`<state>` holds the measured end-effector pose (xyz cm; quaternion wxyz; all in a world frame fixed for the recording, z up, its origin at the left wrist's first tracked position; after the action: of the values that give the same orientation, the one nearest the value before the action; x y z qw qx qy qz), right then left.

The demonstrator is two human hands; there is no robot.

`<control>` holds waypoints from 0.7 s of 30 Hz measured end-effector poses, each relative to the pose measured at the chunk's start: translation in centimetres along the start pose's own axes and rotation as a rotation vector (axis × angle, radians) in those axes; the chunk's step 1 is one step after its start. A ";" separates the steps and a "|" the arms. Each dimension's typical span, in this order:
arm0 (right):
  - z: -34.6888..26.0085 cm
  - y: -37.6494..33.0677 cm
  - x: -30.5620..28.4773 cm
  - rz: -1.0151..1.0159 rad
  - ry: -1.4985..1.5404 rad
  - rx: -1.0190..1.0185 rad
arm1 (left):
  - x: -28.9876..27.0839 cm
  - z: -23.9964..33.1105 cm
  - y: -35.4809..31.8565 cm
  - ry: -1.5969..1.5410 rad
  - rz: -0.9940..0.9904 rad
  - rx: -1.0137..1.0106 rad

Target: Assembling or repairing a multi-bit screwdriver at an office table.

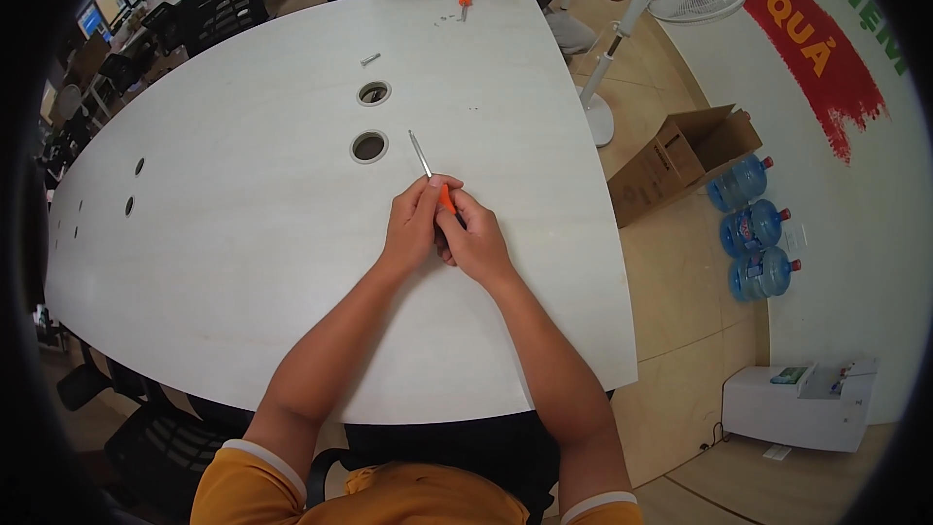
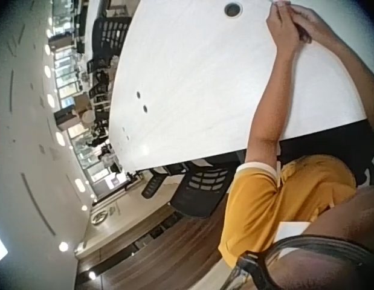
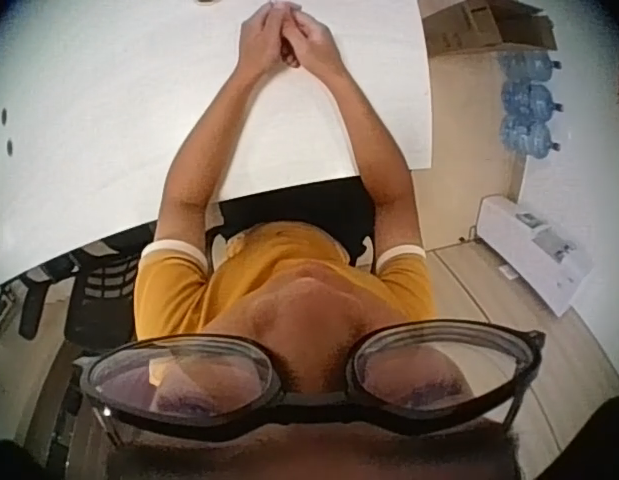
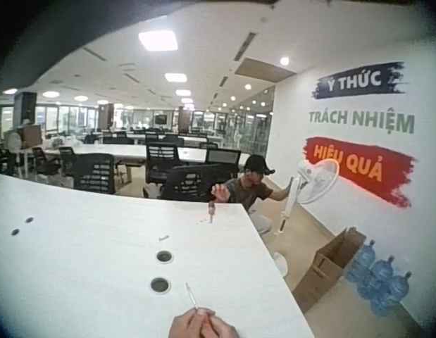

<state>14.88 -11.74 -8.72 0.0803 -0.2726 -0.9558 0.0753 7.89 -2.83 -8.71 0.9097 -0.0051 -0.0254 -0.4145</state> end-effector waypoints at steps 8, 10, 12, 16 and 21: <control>0.4 -0.1 -0.8 -0.020 0.055 -0.023 | 0.7 0.4 -0.2 -0.023 0.006 -0.006; 0.4 -0.1 -0.8 -0.028 0.093 -0.038 | 0.6 0.4 -0.2 -0.031 0.001 -0.017; 0.4 0.0 -0.8 -0.018 0.156 -0.036 | 0.2 0.4 -0.1 0.026 0.018 -0.004; 0.7 0.1 -1.2 0.005 0.154 -0.031 | 0.3 0.3 0.1 0.052 0.019 0.036; 0.3 0.0 -1.0 0.006 0.131 -0.025 | 0.2 0.1 0.2 0.035 0.017 0.006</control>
<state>15.64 -12.28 -9.13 0.1391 -0.2806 -0.9486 0.0453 8.13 -2.88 -8.65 0.9134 0.0046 -0.0109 -0.4069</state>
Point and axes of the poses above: each hand's wrist, its own y-axis towards the middle knuckle, its own x-axis out of the palm, z = x × y, the point moved 6 cm from there along y, towards the middle knuckle, and after that the axes turned 2 degrees about y, right-handed, at the moved point
